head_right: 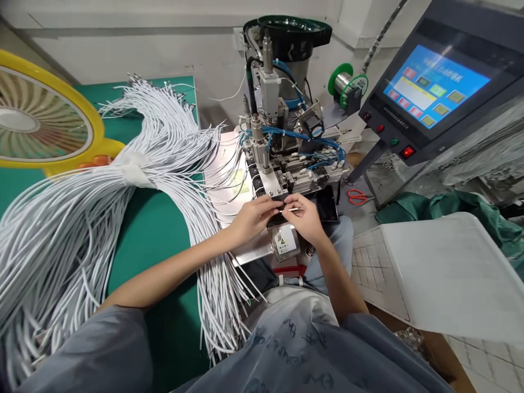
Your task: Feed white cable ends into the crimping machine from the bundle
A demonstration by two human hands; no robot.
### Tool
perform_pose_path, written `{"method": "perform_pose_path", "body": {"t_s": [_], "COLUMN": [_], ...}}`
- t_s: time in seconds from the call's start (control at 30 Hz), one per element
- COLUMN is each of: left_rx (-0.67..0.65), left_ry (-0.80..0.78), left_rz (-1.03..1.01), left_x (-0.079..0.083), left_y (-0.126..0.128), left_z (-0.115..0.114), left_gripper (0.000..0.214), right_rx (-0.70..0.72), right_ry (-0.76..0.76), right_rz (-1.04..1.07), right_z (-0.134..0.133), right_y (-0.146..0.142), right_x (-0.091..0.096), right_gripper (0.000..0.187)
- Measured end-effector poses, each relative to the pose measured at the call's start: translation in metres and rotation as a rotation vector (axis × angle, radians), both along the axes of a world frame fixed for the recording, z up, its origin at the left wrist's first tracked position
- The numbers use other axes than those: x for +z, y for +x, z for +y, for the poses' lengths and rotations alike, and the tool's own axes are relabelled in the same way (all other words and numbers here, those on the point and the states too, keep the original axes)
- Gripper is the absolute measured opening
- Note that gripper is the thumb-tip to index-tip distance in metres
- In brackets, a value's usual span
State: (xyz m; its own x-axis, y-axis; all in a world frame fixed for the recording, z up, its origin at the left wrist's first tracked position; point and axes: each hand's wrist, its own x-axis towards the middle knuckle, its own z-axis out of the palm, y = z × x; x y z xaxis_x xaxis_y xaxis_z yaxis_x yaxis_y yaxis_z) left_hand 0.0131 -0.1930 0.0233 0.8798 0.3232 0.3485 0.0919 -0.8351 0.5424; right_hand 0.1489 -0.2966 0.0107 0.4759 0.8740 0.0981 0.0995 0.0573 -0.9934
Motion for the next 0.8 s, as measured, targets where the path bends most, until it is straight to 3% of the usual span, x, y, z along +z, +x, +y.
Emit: {"method": "perform_pose_path", "body": {"t_s": [0.2,0.43,0.63,0.8], "left_rx": [-0.049,-0.173,-0.177,-0.151], "left_ry": [-0.031,-0.134,-0.139,0.06], "left_rz": [-0.189,-0.335,-0.357,-0.304], "left_x": [-0.006,0.004,0.007,0.009], "left_y": [0.0,0.0,0.0,-0.001], "left_z": [0.005,0.003,0.002,0.007], "left_gripper": [0.024,0.018,0.015,0.019], "right_rx": [-0.13,-0.186,-0.206,-0.224], "right_ry": [0.195,0.354,0.299,0.185], "right_rz": [0.116,0.011,-0.016,-0.17], "right_z": [0.002,0.006,0.003,-0.001], "right_y": [-0.01,-0.022,-0.028,-0.022], "right_x": [-0.012,-0.006,-0.001,0.005], "right_gripper": [0.018,0.007,0.017,0.019]}}
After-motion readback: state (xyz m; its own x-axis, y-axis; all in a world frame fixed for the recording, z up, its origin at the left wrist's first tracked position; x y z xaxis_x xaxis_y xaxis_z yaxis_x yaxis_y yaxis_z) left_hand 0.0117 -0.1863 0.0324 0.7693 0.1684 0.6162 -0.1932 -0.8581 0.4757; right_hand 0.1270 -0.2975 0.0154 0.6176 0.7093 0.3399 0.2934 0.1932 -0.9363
